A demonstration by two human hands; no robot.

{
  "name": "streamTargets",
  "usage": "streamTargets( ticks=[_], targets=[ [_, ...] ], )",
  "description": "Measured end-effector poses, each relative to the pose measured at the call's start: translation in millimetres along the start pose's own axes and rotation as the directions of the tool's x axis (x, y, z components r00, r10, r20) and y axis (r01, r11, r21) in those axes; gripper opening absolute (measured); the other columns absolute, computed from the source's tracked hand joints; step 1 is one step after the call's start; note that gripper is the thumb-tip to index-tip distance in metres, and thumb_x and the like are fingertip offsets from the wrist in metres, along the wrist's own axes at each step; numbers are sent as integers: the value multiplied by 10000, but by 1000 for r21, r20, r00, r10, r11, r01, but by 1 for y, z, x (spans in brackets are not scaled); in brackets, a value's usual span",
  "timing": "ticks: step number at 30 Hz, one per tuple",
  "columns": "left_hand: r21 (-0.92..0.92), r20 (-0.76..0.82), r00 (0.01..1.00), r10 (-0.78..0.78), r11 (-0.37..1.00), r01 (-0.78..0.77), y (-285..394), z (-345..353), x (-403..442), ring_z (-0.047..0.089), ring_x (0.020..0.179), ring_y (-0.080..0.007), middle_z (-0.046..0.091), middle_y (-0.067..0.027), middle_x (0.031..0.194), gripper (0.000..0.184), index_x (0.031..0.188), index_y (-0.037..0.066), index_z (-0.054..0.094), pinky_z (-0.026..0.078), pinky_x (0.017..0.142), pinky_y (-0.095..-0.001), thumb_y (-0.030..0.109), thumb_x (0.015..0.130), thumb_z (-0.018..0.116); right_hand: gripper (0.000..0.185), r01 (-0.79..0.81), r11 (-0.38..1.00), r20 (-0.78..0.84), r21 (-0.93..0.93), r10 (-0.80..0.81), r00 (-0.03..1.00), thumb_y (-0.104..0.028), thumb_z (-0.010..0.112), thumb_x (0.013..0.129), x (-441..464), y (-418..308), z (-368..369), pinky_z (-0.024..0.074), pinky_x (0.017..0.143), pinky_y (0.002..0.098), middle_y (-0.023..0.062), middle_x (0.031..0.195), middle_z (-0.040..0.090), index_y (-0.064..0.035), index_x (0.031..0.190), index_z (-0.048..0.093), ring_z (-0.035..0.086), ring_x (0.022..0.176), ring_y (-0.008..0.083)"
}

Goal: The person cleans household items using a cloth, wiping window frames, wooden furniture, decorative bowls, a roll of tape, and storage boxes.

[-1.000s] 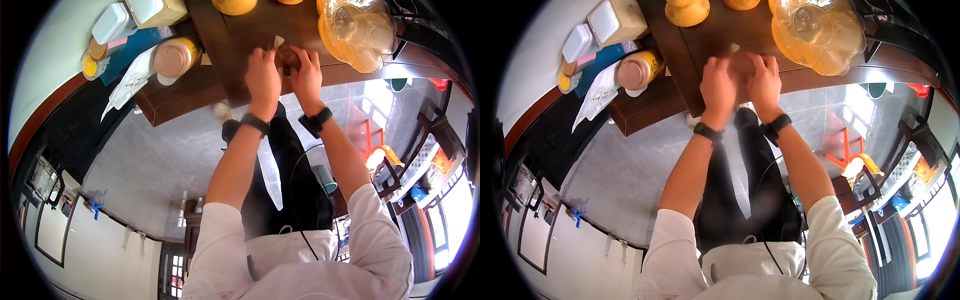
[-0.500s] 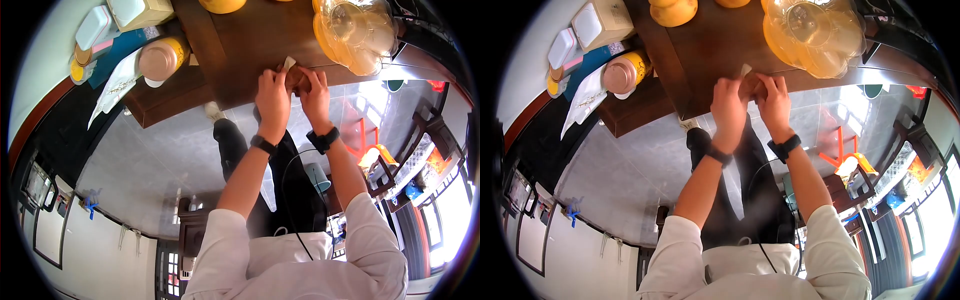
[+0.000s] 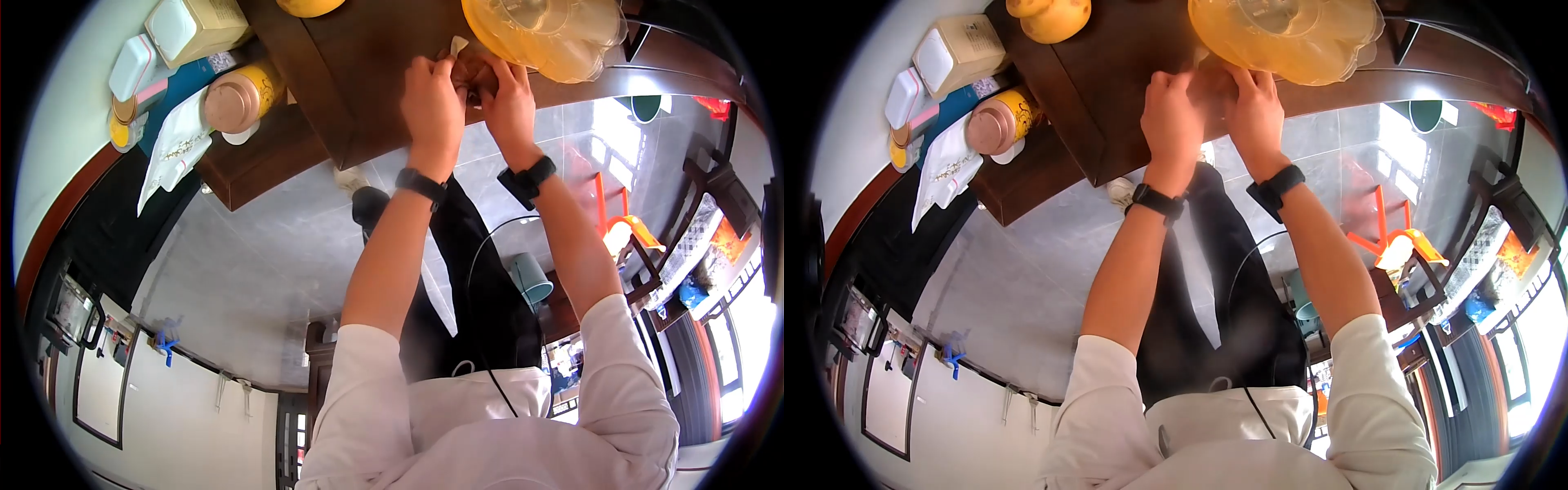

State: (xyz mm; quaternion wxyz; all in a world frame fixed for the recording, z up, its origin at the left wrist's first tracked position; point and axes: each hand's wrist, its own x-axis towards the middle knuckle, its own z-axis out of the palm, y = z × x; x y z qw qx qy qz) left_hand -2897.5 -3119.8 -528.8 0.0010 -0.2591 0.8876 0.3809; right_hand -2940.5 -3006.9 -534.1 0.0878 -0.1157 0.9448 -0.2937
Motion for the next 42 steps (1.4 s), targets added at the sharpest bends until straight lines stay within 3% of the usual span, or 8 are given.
streamTargets(
  ticks=[5, 8, 10, 19, 23, 28, 31, 42],
  targets=[
    [-59, 51, 996, -70, 996, 73, -19, -8, -45, 595, 972, -300, 589, -79, 1003, 491, 1158, 106, 673, 517, 782, -422, 39, 689, 802, 428, 5, 999, 69, -49, -2, 998, 21, 627, 754, -42, -8, 2, 545, 741, 438, 83, 1027, 583, -153, 1143, 663, 594, 1010, 329],
    [-48, -65, 995, -76, 996, 73, -41, -18, -67, 627, 895, -291, 598, -57, 977, 340, 1102, 97, 700, 528, 759, -378, 79, 765, 734, 483, 85, 996, 110, -21, -82, 991, 43, 671, 720, -59, -16, 19, 532, 772, 426, 87, 1006, 579, -148, 1163, 657, 597, 982, 336],
    [-69, -100, 992, -79, 995, 72, -61, -37, -75, 637, 881, -292, 602, -76, 989, 369, 1114, 77, 698, 531, 763, -373, 71, 749, 755, 375, 134, 989, 105, 54, -139, 985, 6, 595, 757, -62, -44, 27, 543, 718, 430, 53, 985, 573, -185, 1071, 673, 590, 976, 320],
    [70, -239, 963, -122, 987, 143, -110, -87, -45, 643, 917, -312, 619, -103, 1024, 361, 1121, 58, 684, 534, 787, -393, 91, 767, 749, 354, 255, 964, 80, 81, -261, 962, -52, 685, 728, -41, -102, 88, 558, 694, 408, 58, 969, 579, -165, 1063, 660, 615, 942, 290],
    [75, -228, 969, -93, 991, 113, -89, -65, -29, 635, 951, -327, 627, -91, 1031, 370, 1122, 93, 692, 534, 811, -417, 154, 763, 756, 452, 134, 987, 109, 89, -143, 984, 19, 648, 744, -26, -84, 65, 548, 774, 442, 96, 1045, 609, -186, 1148, 652, 627, 944, 365],
    [-28, -150, 989, 12, 999, -16, -49, -23, -33, 580, 978, -340, 580, -119, 1003, 285, 1013, 50, 652, 527, 763, -465, 45, 738, 727, 470, 43, 999, 29, 7, -43, 999, 7, 631, 762, -32, -37, 31, 540, 794, 445, 146, 1063, 609, -183, 1191, 647, 624, 944, 392],
    [25, -146, 987, 72, 997, -69, -29, -6, -38, 572, 948, -296, 561, -82, 985, 233, 1013, 56, 664, 557, 684, -408, 37, 781, 674, 412, -38, 999, -35, -38, 37, 999, -1, 632, 761, -44, -26, 18, 551, 752, 442, 104, 1056, 606, -190, 1126, 648, 630, 951, 356],
    [73, -224, 970, 90, 994, -75, -9, 16, -3, 583, 948, -292, 557, -90, 990, 193, 1017, 35, 658, 577, 620, -385, 51, 825, 636, 429, 65, 996, -5, -60, -66, 998, -29, 633, 786, 6, -2, 10, 542, 805, 454, 167, 1061, 629, -170, 1191, 646, 630, 966, 400]
  ],
)
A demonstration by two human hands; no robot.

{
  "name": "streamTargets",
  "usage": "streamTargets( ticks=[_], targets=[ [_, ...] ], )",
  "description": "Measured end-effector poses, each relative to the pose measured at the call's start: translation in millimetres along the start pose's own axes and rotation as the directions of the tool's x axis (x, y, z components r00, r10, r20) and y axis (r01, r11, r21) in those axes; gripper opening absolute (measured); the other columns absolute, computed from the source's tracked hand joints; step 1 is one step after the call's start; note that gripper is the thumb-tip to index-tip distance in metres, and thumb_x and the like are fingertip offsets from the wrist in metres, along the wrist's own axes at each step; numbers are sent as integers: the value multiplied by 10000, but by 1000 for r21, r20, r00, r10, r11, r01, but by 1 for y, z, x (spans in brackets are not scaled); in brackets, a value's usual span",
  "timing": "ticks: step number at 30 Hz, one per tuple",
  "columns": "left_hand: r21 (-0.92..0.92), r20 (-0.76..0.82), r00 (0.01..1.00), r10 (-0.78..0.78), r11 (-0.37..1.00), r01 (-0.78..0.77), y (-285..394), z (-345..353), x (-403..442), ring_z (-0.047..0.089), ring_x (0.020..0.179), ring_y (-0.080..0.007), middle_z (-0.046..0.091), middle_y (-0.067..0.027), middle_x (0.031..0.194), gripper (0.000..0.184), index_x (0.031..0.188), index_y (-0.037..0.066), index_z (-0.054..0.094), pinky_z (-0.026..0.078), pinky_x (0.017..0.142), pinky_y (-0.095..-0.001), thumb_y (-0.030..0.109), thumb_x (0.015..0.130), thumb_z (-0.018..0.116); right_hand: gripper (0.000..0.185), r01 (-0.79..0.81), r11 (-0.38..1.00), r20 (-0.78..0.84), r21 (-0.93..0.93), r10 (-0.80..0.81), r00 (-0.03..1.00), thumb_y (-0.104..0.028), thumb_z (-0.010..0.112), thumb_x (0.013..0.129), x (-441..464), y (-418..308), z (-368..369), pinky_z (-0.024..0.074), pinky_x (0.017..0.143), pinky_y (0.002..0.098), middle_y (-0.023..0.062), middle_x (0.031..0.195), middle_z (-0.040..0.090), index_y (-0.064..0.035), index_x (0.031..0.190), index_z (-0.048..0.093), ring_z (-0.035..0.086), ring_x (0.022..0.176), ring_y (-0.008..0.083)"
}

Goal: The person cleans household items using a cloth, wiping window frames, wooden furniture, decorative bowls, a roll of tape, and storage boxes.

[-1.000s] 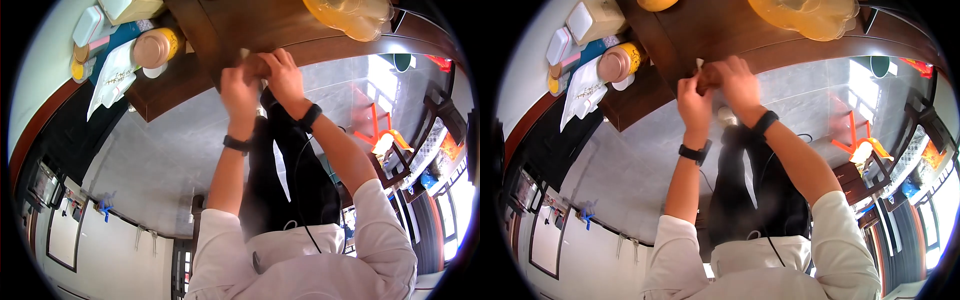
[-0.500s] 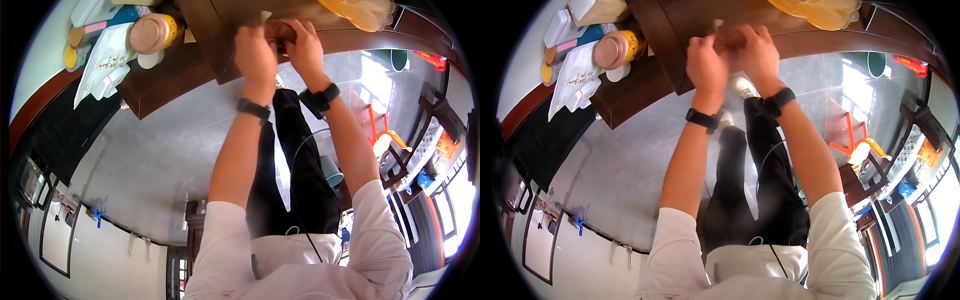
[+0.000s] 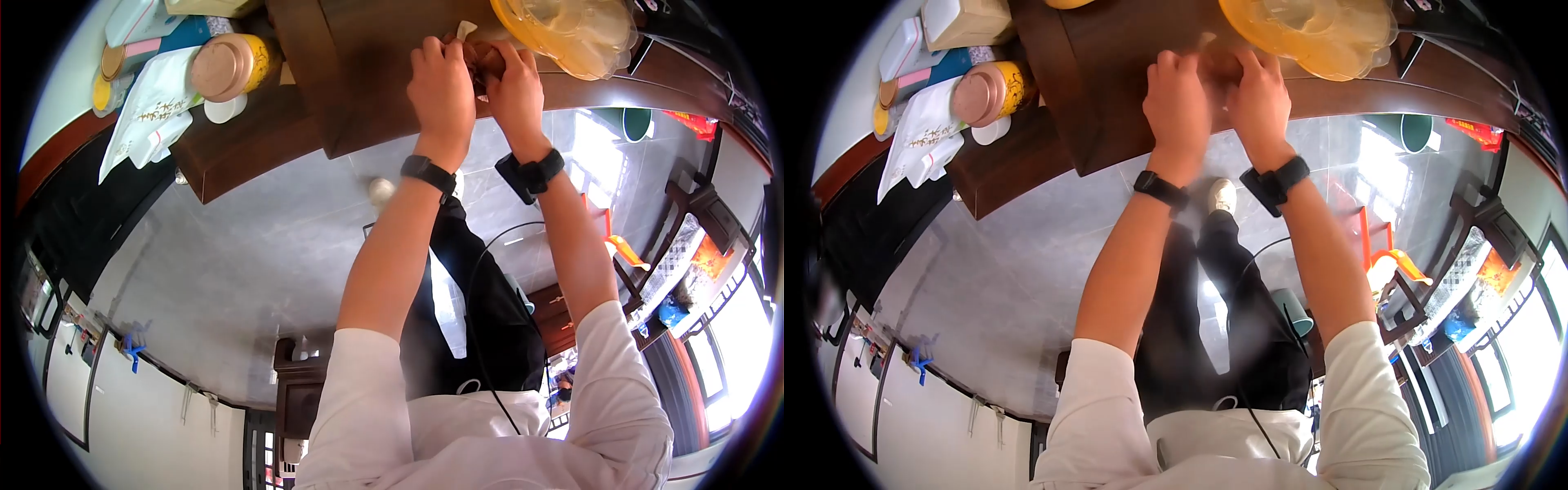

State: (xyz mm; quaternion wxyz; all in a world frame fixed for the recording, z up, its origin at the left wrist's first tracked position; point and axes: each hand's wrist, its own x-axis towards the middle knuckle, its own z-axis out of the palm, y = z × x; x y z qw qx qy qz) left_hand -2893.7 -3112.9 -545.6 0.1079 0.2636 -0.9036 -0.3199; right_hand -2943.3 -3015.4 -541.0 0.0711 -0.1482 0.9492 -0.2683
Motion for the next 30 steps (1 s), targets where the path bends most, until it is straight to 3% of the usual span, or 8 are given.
streamTargets(
  ticks=[11, 14, 18, 22, 24, 26, 29, 30],
  targets=[
    [-3, 17, 998, 61, 998, -61, 0, 2, 17, 593, 999, -315, 586, -105, 1021, 176, 1031, 35, 636, 554, 736, -438, 71, 862, 607, 431, -8, 1000, -49, -2, 8, 999, -85, 642, 809, 15, 8, 7, 547, 801, 465, 162, 1183, 616, -191, 1226, 633, 637, 979, 404],
    [51, 85, 992, 97, 993, -102, -1, -5, 20, 606, 1027, -300, 599, -81, 1080, 278, 1139, 71, 651, 544, 804, -422, 35, 884, 549, 435, 23, 999, -90, 44, -18, 996, -67, 647, 799, 14, 14, 9, 549, 799, 460, 161, 1199, 601, -193, 1215, 635, 634, 982, 407],
    [92, 325, 935, 140, 980, -179, 0, -39, 33, 627, 1054, -336, 636, -111, 1154, 386, 1218, 34, 631, 534, 865, -426, 212, 878, 668, 426, 91, 990, -140, 107, -76, 987, -44, 660, 795, 14, 18, 13, 547, 801, 454, 147, 1198, 598, -193, 1193, 643, 632, 981, 401],
    [-40, -32, 930, 366, 929, -368, 3, -60, 56, 685, 965, -265, 673, -173, 1161, 469, 1255, -23, 618, 532, 850, -364, 268, 895, 696, 380, 168, 976, -174, 136, -144, 974, -52, 672, 816, 9, 25, 14, 544, 784, 450, 121, 1128, 605, -194, 1168, 653, 632, 959, 382],
    [-188, 18, 944, 328, 929, -319, 17, -65, 69, 686, 899, -196, 722, -145, 1059, 489, 1232, -33, 629, 534, 808, -322, 331, 911, 691, 362, 193, 973, -179, 125, -169, 969, -57, 676, 821, 7, 28, 15, 542, 772, 449, 115, 1076, 606, -190, 1157, 654, 631, 938, 376],
    [-210, 33, 942, 333, 924, -319, 26, -60, 83, 696, 900, -350, 724, -198, 951, 496, 1048, -49, 692, 536, 804, -396, 418, 883, 664, 331, 264, 957, -251, 124, -227, 941, -78, 677, 830, 8, 32, 19, 538, 753, 440, 113, 1012, 598, -184, 1143, 656, 629, 919, 355],
    [-221, 179, 953, 244, 954, -203, 24, -47, 116, 583, 766, -120, 659, -50, 870, 579, 1094, -38, 682, 482, 695, -256, 504, 892, 679, 322, 304, 947, -299, 109, -260, 918, -96, 675, 836, 8, 35, 24, 536, 751, 425, 109, 991, 594, -185, 1144, 651, 624, 938, 330],
    [-214, 203, 948, 245, 956, -201, 25, -42, 119, 565, 749, -118, 636, -37, 848, 567, 1061, -34, 682, 475, 684, -253, 506, 888, 681, 324, 321, 941, -325, 110, -271, 906, -97, 677, 834, 7, 36, 27, 536, 751, 424, 107, 988, 593, -187, 1144, 650, 623, 939, 328]
  ],
)
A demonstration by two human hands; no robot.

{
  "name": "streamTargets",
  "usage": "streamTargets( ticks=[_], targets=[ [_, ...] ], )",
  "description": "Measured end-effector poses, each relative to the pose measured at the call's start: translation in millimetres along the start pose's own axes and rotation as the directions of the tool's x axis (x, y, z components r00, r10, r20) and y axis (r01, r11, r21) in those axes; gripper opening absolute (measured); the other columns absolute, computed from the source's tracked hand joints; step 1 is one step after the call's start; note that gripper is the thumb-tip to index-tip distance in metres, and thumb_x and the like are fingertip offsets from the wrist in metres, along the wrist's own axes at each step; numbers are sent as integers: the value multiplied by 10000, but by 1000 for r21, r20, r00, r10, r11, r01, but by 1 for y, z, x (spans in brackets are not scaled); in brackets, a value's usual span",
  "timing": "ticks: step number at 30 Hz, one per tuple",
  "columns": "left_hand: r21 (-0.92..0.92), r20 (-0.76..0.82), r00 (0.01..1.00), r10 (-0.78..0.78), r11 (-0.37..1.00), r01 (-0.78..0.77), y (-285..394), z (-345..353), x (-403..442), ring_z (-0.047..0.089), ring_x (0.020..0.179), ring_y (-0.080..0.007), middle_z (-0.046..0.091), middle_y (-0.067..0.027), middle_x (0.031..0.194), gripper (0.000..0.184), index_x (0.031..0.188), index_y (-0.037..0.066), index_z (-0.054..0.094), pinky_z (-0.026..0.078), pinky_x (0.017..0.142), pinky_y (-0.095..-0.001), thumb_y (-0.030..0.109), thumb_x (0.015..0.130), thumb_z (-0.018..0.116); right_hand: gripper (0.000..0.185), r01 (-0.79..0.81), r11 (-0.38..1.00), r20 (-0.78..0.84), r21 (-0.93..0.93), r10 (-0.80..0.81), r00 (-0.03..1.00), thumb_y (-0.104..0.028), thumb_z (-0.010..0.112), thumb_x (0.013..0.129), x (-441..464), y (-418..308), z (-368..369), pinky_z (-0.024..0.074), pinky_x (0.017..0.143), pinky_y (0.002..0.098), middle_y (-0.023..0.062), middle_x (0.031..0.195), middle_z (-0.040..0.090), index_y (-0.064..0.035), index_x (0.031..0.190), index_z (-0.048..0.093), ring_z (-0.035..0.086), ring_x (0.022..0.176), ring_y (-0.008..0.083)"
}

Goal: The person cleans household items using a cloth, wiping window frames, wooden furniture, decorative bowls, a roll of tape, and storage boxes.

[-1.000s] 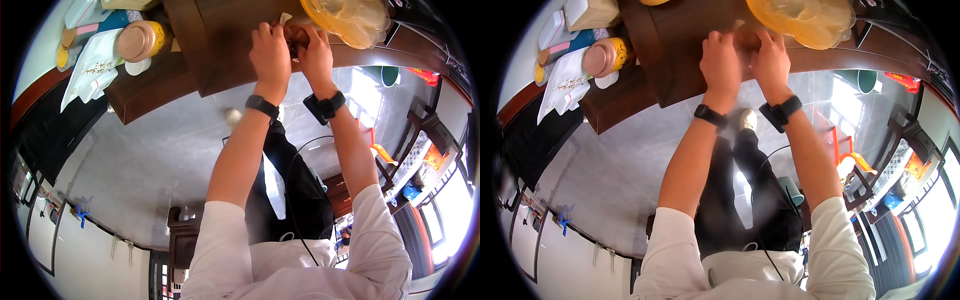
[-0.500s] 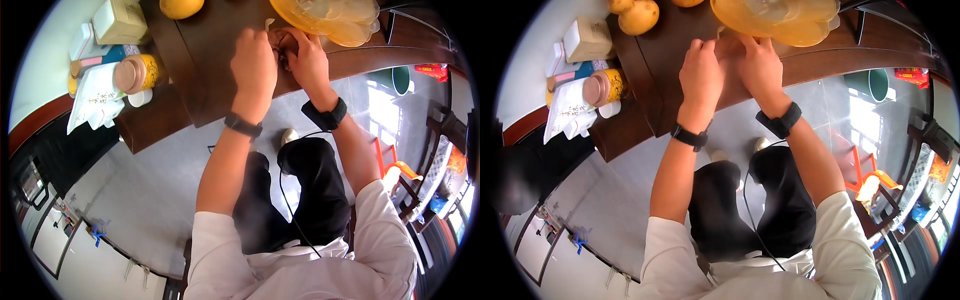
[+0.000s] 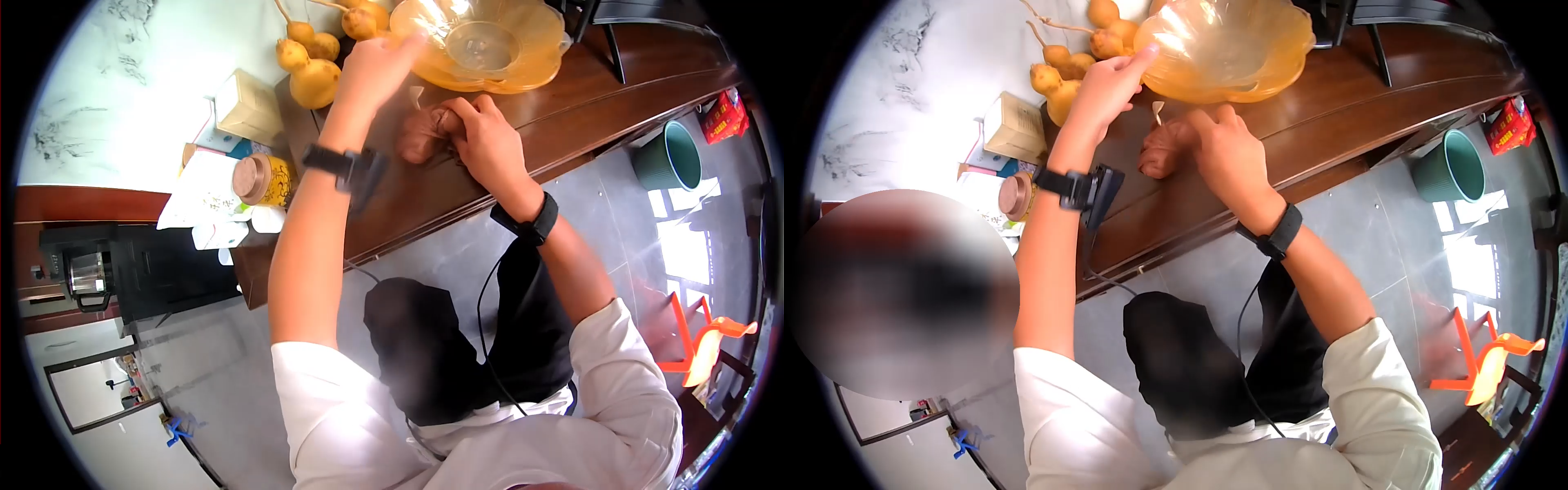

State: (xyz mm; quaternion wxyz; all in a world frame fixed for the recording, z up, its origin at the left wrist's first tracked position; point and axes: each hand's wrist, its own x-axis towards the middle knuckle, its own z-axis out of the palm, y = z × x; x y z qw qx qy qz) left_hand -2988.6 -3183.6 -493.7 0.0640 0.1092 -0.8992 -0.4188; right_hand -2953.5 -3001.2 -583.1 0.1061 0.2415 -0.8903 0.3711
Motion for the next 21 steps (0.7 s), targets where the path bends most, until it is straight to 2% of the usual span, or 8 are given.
streamTargets(
  ticks=[2, 3, 6, 9, 12, 15, 18, 21],
  targets=[
    [7, 51, 999, -14, 1000, 14, 0, 7, 8, 528, 714, -116, 590, -11, 805, 546, 995, -24, 683, 462, 662, -248, 510, 882, 684, 329, 32, 999, -42, 7, -32, 999, -100, 681, 830, -2, 5, 5, 535, 751, 421, 103, 982, 592, -189, 1145, 648, 620, 940, 322],
    [158, 30, 1000, 3, 987, -8, -5, 12, 18, 543, 709, -122, 602, -21, 804, 509, 933, -22, 664, 481, 657, -281, 485, 884, 669, 337, 41, 999, -79, 8, -41, 996, -99, 687, 821, -4, 6, 8, 536, 751, 412, 98, 980, 589, -191, 1143, 649, 615, 945, 317],
    [136, -10, 1000, 21, 990, -20, -8, 16, 19, 559, 706, -148, 616, -42, 805, 430, 918, -29, 655, 493, 647, -313, 400, 897, 634, 352, 63, 997, -135, 36, -58, 989, -92, 689, 814, -8, 6, 7, 538, 748, 408, 95, 977, 582, -195, 1148, 648, 611, 948, 314],
    [151, -30, 999, -25, 988, 29, 3, 11, 12, 574, 710, -176, 628, -64, 808, 348, 912, -40, 649, 500, 654, -330, 304, 893, 601, 375, 80, 995, -151, 57, -70, 986, -76, 679, 817, -13, 5, 5, 540, 748, 412, 95, 977, 580, -192, 1172, 641, 608, 950, 319],
    [102, -100, 995, -28, 994, 38, 13, -2, 10, 581, 724, -186, 633, -75, 813, 321, 904, -53, 647, 502, 659, -336, 259, 898, 570, 391, 97, 992, -164, 80, -83, 983, -68, 678, 811, -13, 3, 0, 542, 758, 419, 100, 985, 585, -186, 1182, 638, 611, 952, 326],
    [107, -221, 974, 49, 994, -26, 19, -7, 7, 579, 729, -169, 639, -74, 817, 282, 930, -50, 644, 500, 656, -352, 213, 906, 547, 413, 123, 988, -170, 91, -107, 980, -62, 689, 795, -13, 2, 0, 543, 771, 426, 104, 997, 592, -179, 1187, 638, 615, 956, 331],
    [-19, -299, 951, 81, 996, -90, 27, -7, -4, 598, 799, -169, 655, -97, 929, 243, 1016, -48, 622, 528, 689, -354, 147, 933, 504, 442, 152, 983, -187, 107, -130, 974, -59, 707, 770, -14, 1, -4, 544, 779, 429, 106, 1004, 597, -175, 1192, 639, 618, 958, 332],
    [-352, -414, 910, 31, 916, -192, 41, -14, -24, 617, 897, -188, 630, -131, 1097, 260, 1149, -44, 579, 563, 759, -364, 91, 957, 467, 465, 157, 979, -174, 129, -133, 976, -58, 719, 752, -14, 1, -7, 543, 781, 429, 106, 1006, 600, -172, 1195, 638, 620, 953, 333]
  ],
)
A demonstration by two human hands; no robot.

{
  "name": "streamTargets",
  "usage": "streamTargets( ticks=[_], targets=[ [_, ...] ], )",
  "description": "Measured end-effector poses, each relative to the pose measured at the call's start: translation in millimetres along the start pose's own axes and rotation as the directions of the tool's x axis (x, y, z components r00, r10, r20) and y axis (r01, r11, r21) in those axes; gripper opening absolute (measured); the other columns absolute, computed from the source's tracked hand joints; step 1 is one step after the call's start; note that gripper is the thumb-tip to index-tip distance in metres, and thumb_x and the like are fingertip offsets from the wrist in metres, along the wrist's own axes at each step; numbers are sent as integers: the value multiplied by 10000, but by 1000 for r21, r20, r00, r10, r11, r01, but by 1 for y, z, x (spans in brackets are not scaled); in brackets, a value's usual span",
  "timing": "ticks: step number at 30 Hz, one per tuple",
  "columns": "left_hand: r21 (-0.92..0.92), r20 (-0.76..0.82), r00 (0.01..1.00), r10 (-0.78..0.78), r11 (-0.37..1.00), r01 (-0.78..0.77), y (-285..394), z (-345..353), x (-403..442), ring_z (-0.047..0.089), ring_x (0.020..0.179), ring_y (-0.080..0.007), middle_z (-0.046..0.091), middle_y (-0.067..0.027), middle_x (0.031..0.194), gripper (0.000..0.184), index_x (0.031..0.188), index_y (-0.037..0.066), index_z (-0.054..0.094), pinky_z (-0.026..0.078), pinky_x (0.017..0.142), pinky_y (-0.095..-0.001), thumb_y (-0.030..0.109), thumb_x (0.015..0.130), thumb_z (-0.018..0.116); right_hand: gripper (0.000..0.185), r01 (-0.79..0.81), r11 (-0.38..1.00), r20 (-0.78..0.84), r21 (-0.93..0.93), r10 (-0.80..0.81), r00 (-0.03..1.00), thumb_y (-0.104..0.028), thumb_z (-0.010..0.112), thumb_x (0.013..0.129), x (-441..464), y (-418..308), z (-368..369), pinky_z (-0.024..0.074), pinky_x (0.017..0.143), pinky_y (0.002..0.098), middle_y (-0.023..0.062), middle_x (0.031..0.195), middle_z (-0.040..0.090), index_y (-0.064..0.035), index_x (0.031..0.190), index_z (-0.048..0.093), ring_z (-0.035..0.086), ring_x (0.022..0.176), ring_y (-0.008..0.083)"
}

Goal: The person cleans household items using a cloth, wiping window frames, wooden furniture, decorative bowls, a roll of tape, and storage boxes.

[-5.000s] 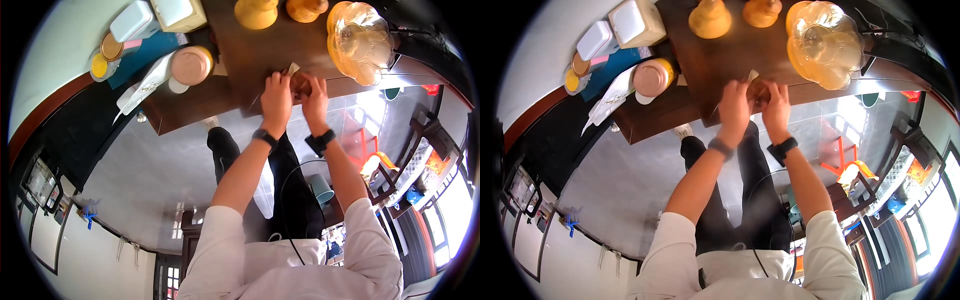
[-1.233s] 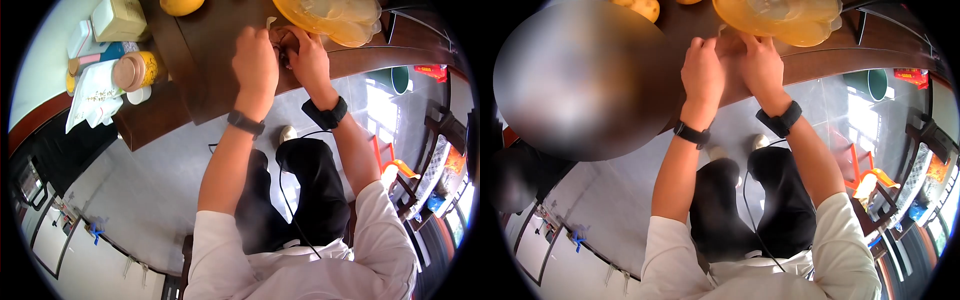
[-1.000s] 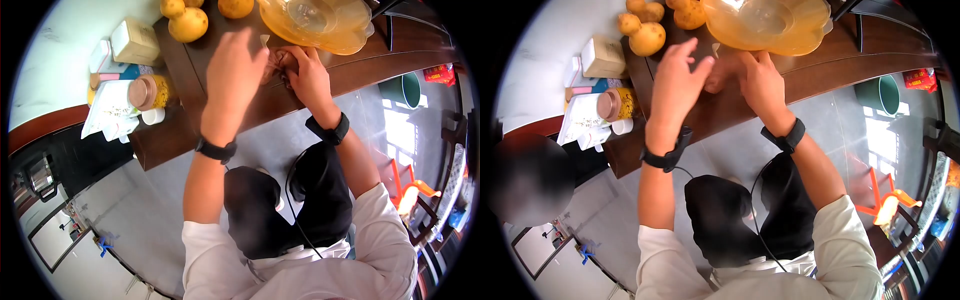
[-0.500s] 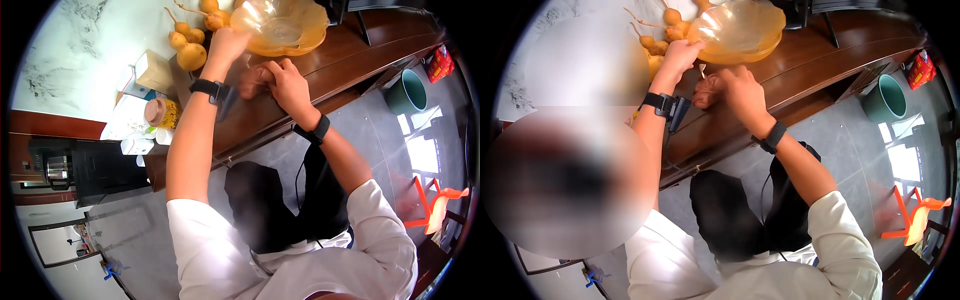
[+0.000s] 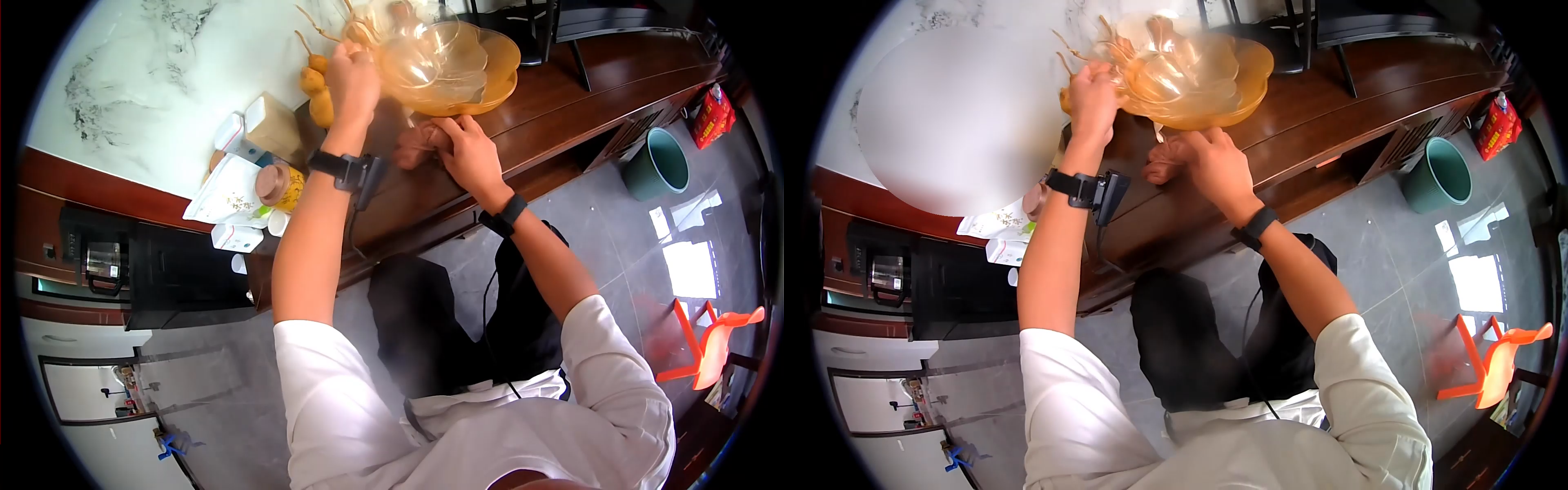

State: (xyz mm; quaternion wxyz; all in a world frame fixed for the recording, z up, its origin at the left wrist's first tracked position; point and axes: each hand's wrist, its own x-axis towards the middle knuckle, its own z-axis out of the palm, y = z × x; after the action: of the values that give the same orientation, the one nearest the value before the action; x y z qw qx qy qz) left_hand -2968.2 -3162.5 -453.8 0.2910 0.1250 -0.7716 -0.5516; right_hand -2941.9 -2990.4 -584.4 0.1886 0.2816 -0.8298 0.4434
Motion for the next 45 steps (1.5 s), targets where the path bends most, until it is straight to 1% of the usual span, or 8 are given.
streamTargets(
  ticks=[7, 17, 19, 24, 27, 30, 38, 45],
  targets=[
    [-232, -146, 981, 130, 959, -161, 23, -76, -42, 582, 1202, -359, 504, -191, 1447, 402, 1415, -19, 382, 560, 857, -408, 100, 1032, 403, 470, 26, 998, -13, 59, -25, 1000, -44, 718, 735, -4, -1, -4, 538, 778, 427, 108, 1021, 610, -166, 1183, 643, 623, 966, 342],
    [-225, -284, 958, -48, 974, -18, 13, -151, -139, 596, 1204, -246, 520, -172, 1430, 429, 1418, -39, 403, 538, 945, -367, 131, 1036, 497, 344, -54, 929, -424, 366, 218, 879, -29, 731, 715, -17, -2, -11, 490, 851, 373, 163, 1013, 587, -8, 1027, 588, 603, 943, 335],
    [-218, -319, 946, -60, 976, -12, 3, -155, -154, 596, 1208, -244, 542, -160, 1410, 404, 1399, -36, 434, 538, 951, -375, 154, 1047, 487, 362, 68, 947, -517, 315, 111, 849, 10, 687, 715, -23, -17, -28, 482, 890, 368, 161, 1049, 591, 12, 1065, 594, 593, 983, 319],
    [-235, -298, 950, -91, 972, 19, -18, -131, -194, 557, 1274, -250, 586, -153, 1368, 480, 1383, -52, 513, 472, 1047, -392, 309, 1069, 462, 585, 299, 950, -302, 88, -260, 917, 36, 651, 689, -44, -91, -69, 540, 831, 382, 130, 1156, 611, -122, 1252, 645, 626, 1012, 314],
    [-338, -226, 972, -66, 941, -15, -20, -109, -215, 526, 1304, -247, 568, -173, 1391, 541, 1404, -74, 474, 446, 1067, -384, 350, 1069, 456, 555, 214, 976, -52, 32, -212, 976, 7, 667, 752, -56, -111, -56, 570, 753, 368, 71, 1165, 620, -195, 1268, 642, 657, 953, 281],
    [-494, -119, 990, -79, 870, 10, -14, -89, -234, 498, 1312, -362, 427, -214, 1499, 542, 1452, -37, 392, 428, 1075, -522, 359, 1083, 408, 543, 212, 977, -8, 14, -212, 977, -20, 686, 748, -65, -117, -30, 574, 755, 388, 57, 1179, 612, -181, 1264, 634, 648, 988, 295],
    [-443, -62, 985, -162, 889, 118, -39, -78, -257, 407, 1387, -239, 403, -147, 1525, 526, 1446, 15, 419, 338, 1151, -404, 389, 1076, 417, 530, 3, 946, 306, 326, -108, 946, -84, 733, 684, -85, -121, -43, 556, 765, 417, 111, 1097, 593, -116, 1195, 594, 638, 924, 368],
    [-482, 107, 994, 7, 875, 46, -19, -83, -264, 310, 1449, -232, 270, -81, 1608, 644, 1544, 34, 300, 273, 1180, -390, 437, 1060, 430, 425, 409, 905, 53, 117, -417, 907, -111, 737, 743, -77, -124, -51, 546, 837, 420, 71, 1111, 615, -108, 1151, 620, 646, 989, 304]
  ],
)
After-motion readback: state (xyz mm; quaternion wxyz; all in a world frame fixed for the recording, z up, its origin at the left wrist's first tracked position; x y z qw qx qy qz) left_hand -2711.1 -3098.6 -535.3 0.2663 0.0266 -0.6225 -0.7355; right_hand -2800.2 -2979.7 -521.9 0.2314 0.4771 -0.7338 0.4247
